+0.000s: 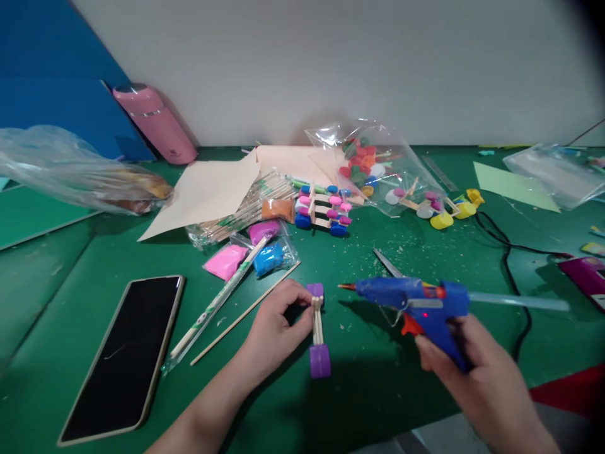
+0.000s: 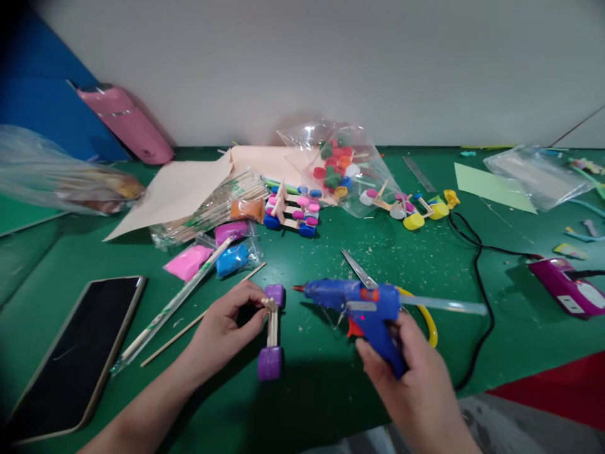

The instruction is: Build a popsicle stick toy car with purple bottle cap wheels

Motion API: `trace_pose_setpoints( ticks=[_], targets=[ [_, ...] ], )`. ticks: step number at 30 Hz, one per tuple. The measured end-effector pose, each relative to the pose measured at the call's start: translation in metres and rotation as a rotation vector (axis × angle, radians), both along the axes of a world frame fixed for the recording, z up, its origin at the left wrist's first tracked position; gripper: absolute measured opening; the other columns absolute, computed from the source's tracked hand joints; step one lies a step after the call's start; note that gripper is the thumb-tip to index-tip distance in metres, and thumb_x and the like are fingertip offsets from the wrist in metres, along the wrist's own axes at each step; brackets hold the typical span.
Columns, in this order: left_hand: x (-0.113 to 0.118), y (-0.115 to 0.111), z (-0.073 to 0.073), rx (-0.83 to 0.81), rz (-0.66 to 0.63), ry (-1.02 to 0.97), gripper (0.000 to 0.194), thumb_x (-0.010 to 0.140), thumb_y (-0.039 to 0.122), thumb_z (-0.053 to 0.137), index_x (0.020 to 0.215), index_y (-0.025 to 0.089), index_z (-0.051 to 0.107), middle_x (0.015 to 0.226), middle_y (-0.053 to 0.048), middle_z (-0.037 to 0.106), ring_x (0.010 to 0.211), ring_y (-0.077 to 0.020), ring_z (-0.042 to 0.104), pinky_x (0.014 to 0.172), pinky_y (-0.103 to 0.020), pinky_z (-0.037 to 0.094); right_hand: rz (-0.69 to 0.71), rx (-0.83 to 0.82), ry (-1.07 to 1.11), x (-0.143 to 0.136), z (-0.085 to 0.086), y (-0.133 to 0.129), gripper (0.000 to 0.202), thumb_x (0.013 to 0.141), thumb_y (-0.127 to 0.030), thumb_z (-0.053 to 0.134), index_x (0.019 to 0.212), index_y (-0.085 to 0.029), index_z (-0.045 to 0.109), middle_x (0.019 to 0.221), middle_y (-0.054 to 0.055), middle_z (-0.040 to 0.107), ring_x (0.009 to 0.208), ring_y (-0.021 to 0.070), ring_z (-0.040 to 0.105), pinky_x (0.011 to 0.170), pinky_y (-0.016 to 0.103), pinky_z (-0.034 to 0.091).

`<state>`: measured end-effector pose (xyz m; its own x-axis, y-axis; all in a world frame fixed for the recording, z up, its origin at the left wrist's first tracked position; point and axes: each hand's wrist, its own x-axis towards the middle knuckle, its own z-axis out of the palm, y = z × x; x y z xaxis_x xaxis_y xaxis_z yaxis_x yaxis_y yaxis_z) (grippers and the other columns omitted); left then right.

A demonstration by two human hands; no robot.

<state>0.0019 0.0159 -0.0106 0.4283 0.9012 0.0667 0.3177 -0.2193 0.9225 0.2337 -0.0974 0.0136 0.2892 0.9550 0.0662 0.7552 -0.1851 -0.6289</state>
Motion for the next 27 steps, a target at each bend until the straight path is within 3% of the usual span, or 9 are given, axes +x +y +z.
trace_pose_setpoints(
  ticks=[3,5,9,13,18,20,22,24,27],
  targets=[
    [0.0,0.0,0.001,-0.007,0.013,-0.006,0.009,0.073,0.011,0.051,0.072,0.017,0.058,0.073,-0.003,0.058,0.069,-0.0148,0.055,0.065,-0.027,0.045,-0.152,0.087,-0.103,0.032,0.013,0.02,0.025,0.076,-0.045,0.055,0.09,-0.024,0.054,0.071,0.004,0.065,0.055,0.0185,0.062,0.044,0.025,0.05],
    [0.001,0.0,0.001,-0.01,0.016,-0.005,0.009,0.072,0.011,0.051,0.073,0.017,0.059,0.072,-0.002,0.058,0.069,-0.0148,0.056,0.064,-0.027,0.045,-0.135,0.041,-0.164,0.055,0.013,0.034,0.018,0.082,-0.039,0.049,0.085,-0.024,0.059,0.08,0.006,0.066,0.069,0.0208,0.065,0.053,0.026,0.051],
    [0.0,0.0,0.002,-0.007,0.011,0.002,0.01,0.072,0.011,0.051,0.075,0.017,0.059,0.074,-0.002,0.057,0.07,-0.0142,0.055,0.065,-0.026,0.045,-0.124,-0.045,-0.238,0.087,-0.008,0.056,0.026,0.084,-0.04,0.044,0.084,-0.022,0.062,0.079,0.007,0.069,0.073,0.0263,0.066,0.056,0.033,0.051],
    [-0.001,-0.001,0.002,-0.005,0.012,0.009,0.01,0.073,0.011,0.051,0.075,0.017,0.058,0.074,-0.002,0.056,0.07,-0.0143,0.055,0.065,-0.027,0.044,-0.115,-0.055,-0.25,0.094,-0.027,0.065,0.026,0.082,-0.04,0.048,0.088,-0.018,0.061,0.073,0.008,0.067,0.063,0.0261,0.064,0.05,0.036,0.049],
    [-0.001,-0.001,0.001,0.0,0.01,-0.008,0.009,0.073,0.01,0.051,0.075,0.017,0.057,0.074,-0.002,0.056,0.07,-0.0143,0.054,0.066,-0.027,0.044,-0.095,0.167,-0.29,0.059,-0.01,0.066,0.028,0.082,-0.033,0.05,0.103,-0.016,0.057,0.102,0.017,0.056,0.102,0.0341,0.049,0.067,0.04,0.045],
    [-0.001,-0.001,0.0,0.007,0.014,-0.01,0.008,0.073,0.011,0.052,0.075,0.017,0.057,0.074,-0.002,0.056,0.07,-0.0143,0.055,0.066,-0.027,0.045,-0.029,0.243,-0.258,0.029,-0.001,0.067,0.019,0.083,-0.029,0.05,0.097,-0.021,0.059,0.098,0.01,0.057,0.095,0.0258,0.053,0.077,0.038,0.044],
    [-0.001,-0.001,-0.001,0.012,0.021,-0.009,0.008,0.073,0.012,0.052,0.077,0.017,0.056,0.075,-0.002,0.056,0.071,-0.0146,0.055,0.066,-0.028,0.045,0.208,0.243,-0.08,-0.003,0.005,0.069,0.012,0.083,-0.025,0.052,0.091,-0.023,0.06,0.09,0.004,0.059,0.082,0.0182,0.057,0.072,0.031,0.046],
    [-0.002,-0.001,-0.002,0.019,0.028,-0.01,0.007,0.074,0.013,0.053,0.078,0.017,0.056,0.076,-0.003,0.056,0.072,-0.0149,0.055,0.066,-0.028,0.045,0.377,0.218,0.098,-0.031,0.005,0.071,0.014,0.083,-0.021,0.052,0.092,-0.023,0.062,0.083,0.003,0.059,0.077,0.0151,0.057,0.066,0.027,0.047],
    [-0.003,-0.001,-0.001,0.04,0.023,-0.03,0.008,0.075,0.012,0.053,0.079,0.018,0.056,0.077,-0.002,0.056,0.073,-0.0148,0.055,0.066,-0.028,0.045,0.47,0.211,0.179,-0.058,0.0,0.077,0.016,0.083,-0.019,0.053,0.093,-0.021,0.064,0.08,0.003,0.058,0.075,0.0142,0.056,0.065,0.026,0.047]
  ],
)
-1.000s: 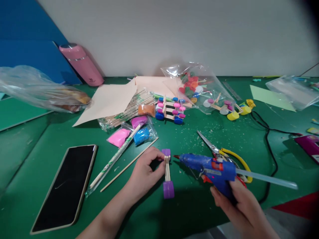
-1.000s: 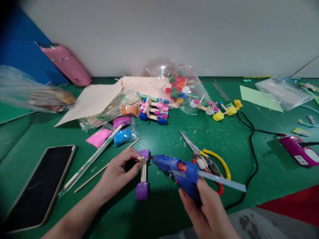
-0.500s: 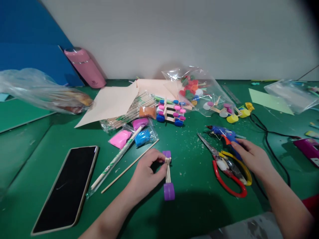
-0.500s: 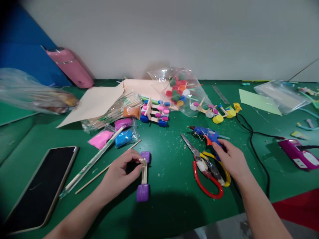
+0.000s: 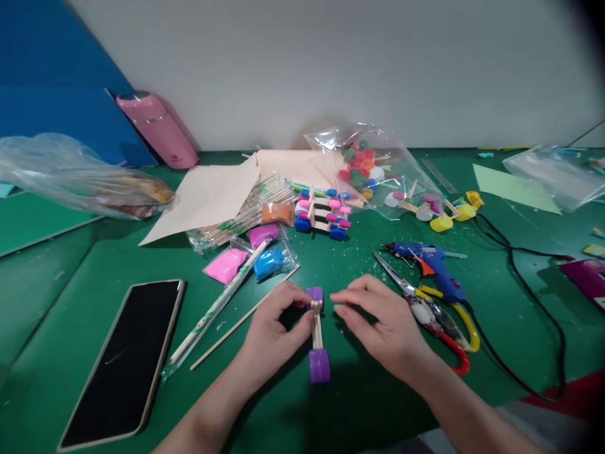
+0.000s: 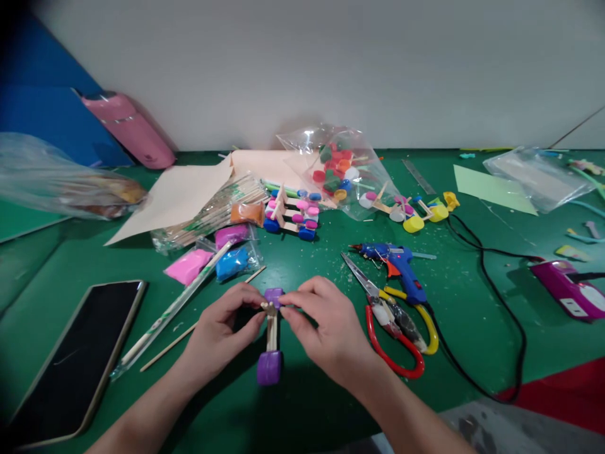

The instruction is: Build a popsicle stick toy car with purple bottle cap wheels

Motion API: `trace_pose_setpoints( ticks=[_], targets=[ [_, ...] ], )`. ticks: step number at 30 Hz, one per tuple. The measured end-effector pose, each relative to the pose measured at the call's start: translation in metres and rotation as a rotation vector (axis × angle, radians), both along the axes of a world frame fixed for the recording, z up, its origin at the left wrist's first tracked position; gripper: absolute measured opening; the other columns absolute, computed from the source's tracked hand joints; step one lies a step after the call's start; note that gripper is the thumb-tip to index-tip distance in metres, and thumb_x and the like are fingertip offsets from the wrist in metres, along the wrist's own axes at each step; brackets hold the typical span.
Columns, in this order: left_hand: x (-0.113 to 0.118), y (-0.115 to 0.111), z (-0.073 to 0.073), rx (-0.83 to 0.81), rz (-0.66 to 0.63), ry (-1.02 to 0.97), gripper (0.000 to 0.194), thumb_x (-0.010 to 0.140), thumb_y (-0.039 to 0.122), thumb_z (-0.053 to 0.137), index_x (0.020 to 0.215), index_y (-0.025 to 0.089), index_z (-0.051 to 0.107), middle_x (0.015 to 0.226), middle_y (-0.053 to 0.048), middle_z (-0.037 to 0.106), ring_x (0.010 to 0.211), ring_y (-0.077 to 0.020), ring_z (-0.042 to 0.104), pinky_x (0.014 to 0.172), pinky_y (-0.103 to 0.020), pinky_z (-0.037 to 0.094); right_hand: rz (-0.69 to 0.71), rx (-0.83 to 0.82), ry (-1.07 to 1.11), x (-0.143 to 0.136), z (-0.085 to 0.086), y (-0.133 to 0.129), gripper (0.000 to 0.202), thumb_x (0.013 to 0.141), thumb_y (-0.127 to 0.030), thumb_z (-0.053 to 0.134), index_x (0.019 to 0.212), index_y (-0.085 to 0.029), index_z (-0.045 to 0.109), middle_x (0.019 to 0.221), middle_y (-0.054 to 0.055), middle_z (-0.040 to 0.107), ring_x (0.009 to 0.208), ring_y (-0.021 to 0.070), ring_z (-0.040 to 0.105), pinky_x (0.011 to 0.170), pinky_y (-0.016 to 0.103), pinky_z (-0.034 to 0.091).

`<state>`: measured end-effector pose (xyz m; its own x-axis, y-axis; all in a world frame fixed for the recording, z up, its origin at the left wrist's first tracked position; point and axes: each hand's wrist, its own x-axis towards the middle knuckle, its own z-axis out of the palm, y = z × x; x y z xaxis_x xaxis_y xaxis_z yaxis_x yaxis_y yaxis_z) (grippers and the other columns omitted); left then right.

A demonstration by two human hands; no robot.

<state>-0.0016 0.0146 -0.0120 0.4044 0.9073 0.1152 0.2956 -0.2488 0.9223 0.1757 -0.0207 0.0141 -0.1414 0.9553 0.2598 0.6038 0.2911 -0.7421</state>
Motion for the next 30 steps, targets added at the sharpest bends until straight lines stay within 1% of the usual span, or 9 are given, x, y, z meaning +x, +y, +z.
trace_pose_setpoints(
  ticks=[3,9,14,22,26,30],
  targets=[
    [-0.001,0.0,0.001,0.025,-0.002,-0.019,0.007,0.075,0.012,0.053,0.077,0.018,0.056,0.076,-0.002,0.055,0.072,-0.015,0.054,0.065,-0.028,0.045,0.021,0.019,-0.007,-0.008,-0.005,0.005,0.017,0.083,-0.019,0.052,0.094,-0.019,0.065,0.079,0.004,0.057,0.075,0.0146,0.055,0.065,0.027,0.046],
    [0.0,0.002,0.002,0.017,-0.022,-0.052,0.008,0.075,0.011,0.054,0.079,0.018,0.057,0.076,-0.002,0.054,0.073,-0.0149,0.054,0.066,-0.028,0.044,0.06,0.063,-0.081,-0.008,-0.01,0.009,0.018,0.084,-0.018,0.051,0.094,-0.016,0.067,0.079,0.006,0.056,0.075,0.0156,0.052,0.064,0.028,0.045],
    [0.001,0.003,0.002,-0.014,-0.02,-0.051,0.007,0.075,0.013,0.055,0.077,0.018,0.058,0.075,-0.002,0.054,0.072,-0.0148,0.054,0.066,-0.028,0.044,0.05,0.067,-0.1,-0.008,-0.012,0.009,0.018,0.084,-0.018,0.051,0.091,-0.017,0.067,0.078,0.006,0.056,0.074,0.0154,0.052,0.064,0.028,0.045],
    [0.001,0.005,0.003,-0.019,-0.018,-0.069,0.006,0.075,0.013,0.055,0.075,0.017,0.059,0.074,-0.002,0.054,0.071,-0.0149,0.053,0.065,-0.028,0.044,0.037,0.099,-0.116,-0.008,-0.016,0.005,0.018,0.084,-0.021,0.052,0.091,-0.02,0.068,0.076,0.004,0.056,0.072,0.015,0.052,0.062,0.027,0.045],
    [0.001,0.004,0.004,-0.027,-0.02,-0.065,0.006,0.076,0.012,0.054,0.075,0.017,0.059,0.073,-0.002,0.053,0.071,-0.0151,0.052,0.065,-0.029,0.043,0.022,0.157,-0.133,-0.009,-0.017,0.004,0.018,0.083,-0.019,0.054,0.091,-0.019,0.069,0.073,0.004,0.056,0.068,0.0143,0.051,0.058,0.026,0.044],
    [0.001,0.004,0.003,-0.025,-0.017,-0.07,0.006,0.075,0.012,0.054,0.075,0.017,0.058,0.073,-0.002,0.053,0.07,-0.015,0.052,0.064,-0.029,0.043,0.009,0.181,-0.125,-0.011,-0.017,0.003,0.018,0.082,-0.016,0.054,0.091,-0.017,0.07,0.072,0.004,0.057,0.067,0.0137,0.051,0.058,0.026,0.044]
  ],
)
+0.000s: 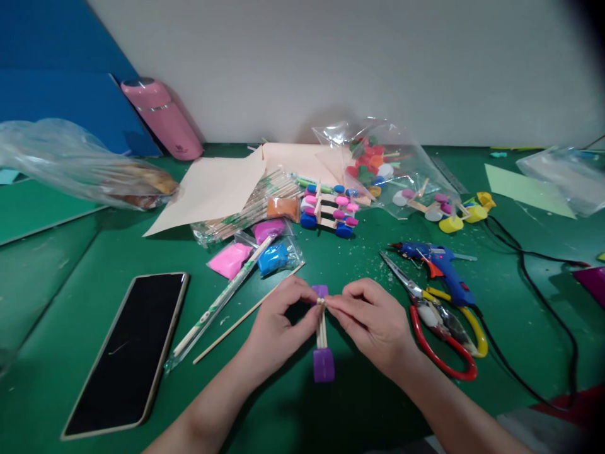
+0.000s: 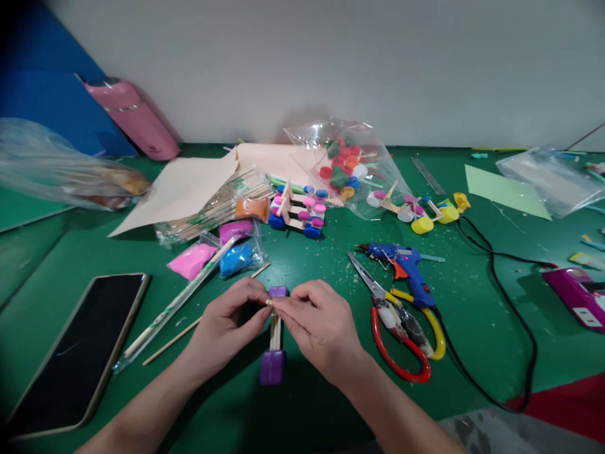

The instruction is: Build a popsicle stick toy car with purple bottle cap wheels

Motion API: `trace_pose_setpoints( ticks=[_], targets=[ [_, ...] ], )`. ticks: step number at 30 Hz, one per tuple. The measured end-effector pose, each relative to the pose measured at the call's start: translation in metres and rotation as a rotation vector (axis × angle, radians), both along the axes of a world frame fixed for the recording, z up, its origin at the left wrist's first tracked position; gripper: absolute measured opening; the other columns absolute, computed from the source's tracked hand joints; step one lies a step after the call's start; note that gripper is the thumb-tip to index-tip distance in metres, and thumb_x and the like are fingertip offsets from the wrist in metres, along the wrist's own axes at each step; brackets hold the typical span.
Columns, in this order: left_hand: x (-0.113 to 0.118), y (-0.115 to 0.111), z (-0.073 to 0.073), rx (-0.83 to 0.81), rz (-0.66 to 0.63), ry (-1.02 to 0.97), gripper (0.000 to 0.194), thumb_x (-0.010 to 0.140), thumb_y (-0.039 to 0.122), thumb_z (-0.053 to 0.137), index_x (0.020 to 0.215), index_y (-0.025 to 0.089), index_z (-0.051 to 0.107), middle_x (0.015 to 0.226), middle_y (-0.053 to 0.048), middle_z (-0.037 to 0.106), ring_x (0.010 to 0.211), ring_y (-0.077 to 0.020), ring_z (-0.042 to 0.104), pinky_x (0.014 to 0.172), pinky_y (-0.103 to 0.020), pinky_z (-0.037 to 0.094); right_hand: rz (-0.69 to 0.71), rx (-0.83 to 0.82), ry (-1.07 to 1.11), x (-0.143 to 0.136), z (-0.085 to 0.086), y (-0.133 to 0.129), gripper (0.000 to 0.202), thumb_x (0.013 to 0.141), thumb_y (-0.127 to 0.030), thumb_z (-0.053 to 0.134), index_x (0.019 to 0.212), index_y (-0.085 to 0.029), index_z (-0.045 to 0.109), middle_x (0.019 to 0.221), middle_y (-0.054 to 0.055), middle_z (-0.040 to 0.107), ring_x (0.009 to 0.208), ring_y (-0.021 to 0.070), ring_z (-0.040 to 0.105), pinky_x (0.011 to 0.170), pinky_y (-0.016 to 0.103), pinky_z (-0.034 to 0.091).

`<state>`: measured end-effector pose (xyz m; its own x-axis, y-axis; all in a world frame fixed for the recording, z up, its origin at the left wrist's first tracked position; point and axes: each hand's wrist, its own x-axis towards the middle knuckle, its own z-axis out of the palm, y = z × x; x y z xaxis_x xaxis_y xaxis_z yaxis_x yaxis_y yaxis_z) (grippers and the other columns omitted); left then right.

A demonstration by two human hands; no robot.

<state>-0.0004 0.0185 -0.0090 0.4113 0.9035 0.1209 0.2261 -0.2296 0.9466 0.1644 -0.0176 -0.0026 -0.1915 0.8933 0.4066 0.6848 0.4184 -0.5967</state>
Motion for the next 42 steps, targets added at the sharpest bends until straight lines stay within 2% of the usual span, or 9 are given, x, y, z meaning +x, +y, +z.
trace_pose_setpoints(
  ticks=[6,15,26,30,42],
  targets=[
    [-0.001,0.001,-0.002,0.014,0.009,-0.011,0.007,0.075,0.012,0.055,0.075,0.017,0.059,0.073,-0.002,0.053,0.07,-0.015,0.053,0.064,-0.029,0.043,0.005,-0.015,0.07,-0.002,-0.001,0.0,0.018,0.081,-0.014,0.055,0.091,-0.016,0.07,0.072,0.004,0.056,0.068,0.0134,0.052,0.06,0.025,0.045],
    [-0.001,0.0,-0.003,0.027,-0.001,-0.032,0.006,0.075,0.012,0.055,0.076,0.015,0.061,0.071,-0.003,0.053,0.068,-0.0149,0.053,0.061,-0.028,0.043,0.043,-0.213,0.359,-0.001,-0.005,0.002,0.02,0.079,-0.014,0.057,0.094,-0.02,0.069,0.078,0.002,0.057,0.072,0.0121,0.056,0.062,0.023,0.047],
    [-0.001,0.001,-0.004,0.019,-0.003,-0.035,0.007,0.075,0.011,0.056,0.078,0.014,0.062,0.073,-0.003,0.055,0.069,-0.015,0.054,0.062,-0.028,0.043,0.016,-0.223,0.396,-0.002,-0.007,-0.001,0.024,0.079,-0.011,0.055,0.101,-0.017,0.066,0.082,0.004,0.059,0.073,0.0117,0.056,0.061,0.022,0.045],
    [-0.002,0.0,-0.004,0.024,-0.001,-0.035,0.008,0.075,0.011,0.056,0.078,0.015,0.062,0.074,-0.003,0.055,0.069,-0.0151,0.054,0.063,-0.028,0.043,-0.03,-0.255,0.388,-0.003,-0.007,-0.001,0.016,0.079,-0.015,0.057,0.09,-0.015,0.067,0.078,0.004,0.059,0.066,0.0111,0.054,0.053,0.021,0.043],
    [-0.004,0.0,-0.005,0.048,-0.006,-0.048,0.01,0.075,0.011,0.056,0.08,0.017,0.063,0.073,-0.003,0.056,0.069,-0.0153,0.055,0.062,-0.029,0.044,0.006,-0.209,0.364,-0.006,-0.012,0.001,0.014,0.08,-0.014,0.057,0.088,-0.015,0.068,0.077,0.005,0.061,0.072,0.0141,0.058,0.063,0.024,0.046]
  ],
)
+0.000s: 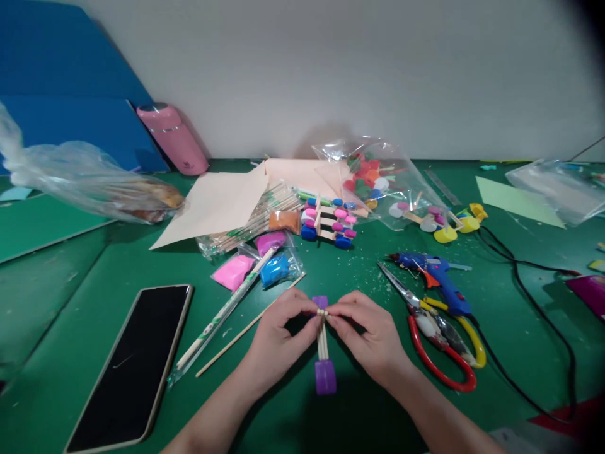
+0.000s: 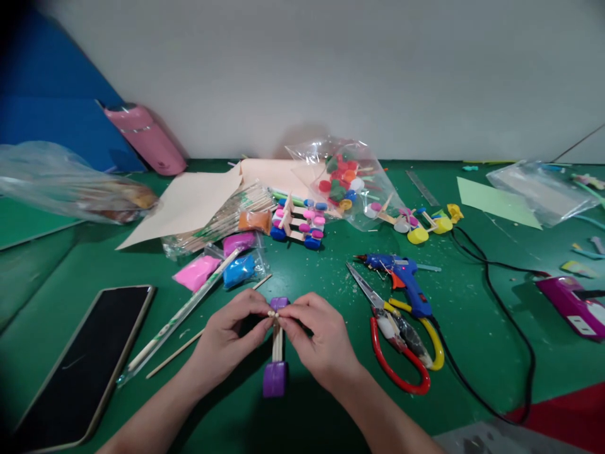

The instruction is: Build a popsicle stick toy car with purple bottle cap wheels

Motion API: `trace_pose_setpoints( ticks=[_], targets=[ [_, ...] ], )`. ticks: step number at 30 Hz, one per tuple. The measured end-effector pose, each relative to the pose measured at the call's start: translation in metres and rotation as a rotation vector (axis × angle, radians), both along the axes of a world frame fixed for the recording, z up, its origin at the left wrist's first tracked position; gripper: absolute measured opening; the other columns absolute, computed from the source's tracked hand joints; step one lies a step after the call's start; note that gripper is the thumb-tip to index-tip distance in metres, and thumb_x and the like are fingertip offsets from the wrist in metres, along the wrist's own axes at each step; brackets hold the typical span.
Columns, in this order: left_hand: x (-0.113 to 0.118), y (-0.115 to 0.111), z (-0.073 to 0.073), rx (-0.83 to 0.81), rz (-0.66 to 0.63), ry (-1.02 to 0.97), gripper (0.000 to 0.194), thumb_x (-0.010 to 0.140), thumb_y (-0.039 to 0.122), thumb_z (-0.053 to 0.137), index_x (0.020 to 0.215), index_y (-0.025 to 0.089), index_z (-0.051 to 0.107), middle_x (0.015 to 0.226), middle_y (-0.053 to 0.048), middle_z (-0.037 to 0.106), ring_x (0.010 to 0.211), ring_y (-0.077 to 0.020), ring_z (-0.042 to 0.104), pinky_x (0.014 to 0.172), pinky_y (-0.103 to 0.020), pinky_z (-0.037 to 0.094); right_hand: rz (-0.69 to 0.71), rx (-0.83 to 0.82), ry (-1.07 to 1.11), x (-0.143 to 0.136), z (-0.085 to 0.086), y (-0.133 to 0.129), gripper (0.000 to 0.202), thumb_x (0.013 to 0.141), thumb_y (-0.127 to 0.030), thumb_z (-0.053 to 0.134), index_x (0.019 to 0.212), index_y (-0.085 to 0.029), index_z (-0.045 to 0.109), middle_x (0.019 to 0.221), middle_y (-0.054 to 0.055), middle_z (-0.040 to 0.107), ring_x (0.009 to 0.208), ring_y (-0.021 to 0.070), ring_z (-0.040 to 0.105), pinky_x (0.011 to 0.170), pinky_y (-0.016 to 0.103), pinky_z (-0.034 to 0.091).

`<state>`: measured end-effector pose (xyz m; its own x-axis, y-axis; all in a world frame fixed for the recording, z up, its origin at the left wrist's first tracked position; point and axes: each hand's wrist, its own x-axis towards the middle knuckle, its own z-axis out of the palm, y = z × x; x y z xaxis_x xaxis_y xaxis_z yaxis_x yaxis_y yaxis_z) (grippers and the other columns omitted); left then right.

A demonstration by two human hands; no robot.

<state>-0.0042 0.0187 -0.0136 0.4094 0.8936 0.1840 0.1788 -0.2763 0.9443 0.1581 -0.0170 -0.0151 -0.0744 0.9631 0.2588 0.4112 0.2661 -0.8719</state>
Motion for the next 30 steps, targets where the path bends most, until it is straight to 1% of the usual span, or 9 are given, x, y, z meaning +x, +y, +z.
trace_pose_setpoints(
  ticks=[10,16,21,25,30],
  targets=[
    [0.0001,0.0005,0.001,0.015,0.003,0.009,0.009,0.074,0.01,0.055,0.077,0.016,0.062,0.072,-0.003,0.055,0.068,-0.0148,0.054,0.06,-0.027,0.044,-0.003,0.008,-0.013,-0.0011,-0.0025,-0.0008,0.015,0.081,-0.016,0.056,0.087,-0.016,0.069,0.077,0.005,0.061,0.072,0.0141,0.058,0.063,0.025,0.046],
    [0.0019,0.0011,0.0012,0.021,0.004,0.01,0.01,0.074,0.01,0.056,0.076,0.017,0.062,0.071,-0.002,0.055,0.067,-0.0137,0.055,0.06,-0.025,0.045,-0.002,-0.001,-0.012,-0.0001,-0.0022,-0.0009,0.015,0.081,-0.018,0.055,0.088,-0.019,0.069,0.077,0.004,0.061,0.072,0.0143,0.058,0.063,0.025,0.047],
    [0.0027,0.0005,0.0036,0.057,0.013,0.016,0.011,0.073,0.009,0.056,0.076,0.018,0.063,0.07,-0.002,0.056,0.067,-0.0142,0.055,0.06,-0.026,0.046,0.007,0.003,-0.023,0.0009,-0.0012,-0.0008,0.016,0.082,-0.018,0.054,0.09,-0.021,0.068,0.077,0.004,0.06,0.072,0.0144,0.057,0.063,0.026,0.047],
    [0.003,-0.0007,0.0041,0.105,0.019,0.046,0.011,0.074,0.01,0.056,0.077,0.018,0.062,0.07,-0.002,0.056,0.066,-0.0144,0.055,0.059,-0.027,0.046,0.021,0.017,-0.032,0.0022,-0.0002,0.0003,0.018,0.081,-0.018,0.054,0.092,-0.021,0.068,0.078,0.004,0.061,0.073,0.0147,0.058,0.063,0.026,0.048],
    [0.0025,-0.0031,0.0023,0.123,0.016,0.102,0.01,0.076,0.011,0.054,0.078,0.017,0.062,0.072,-0.003,0.057,0.068,-0.0145,0.055,0.061,-0.027,0.046,0.032,0.015,-0.038,0.0032,0.0001,0.0001,0.019,0.081,-0.017,0.054,0.093,-0.019,0.069,0.078,0.005,0.06,0.073,0.0146,0.058,0.064,0.026,0.047]
  ],
)
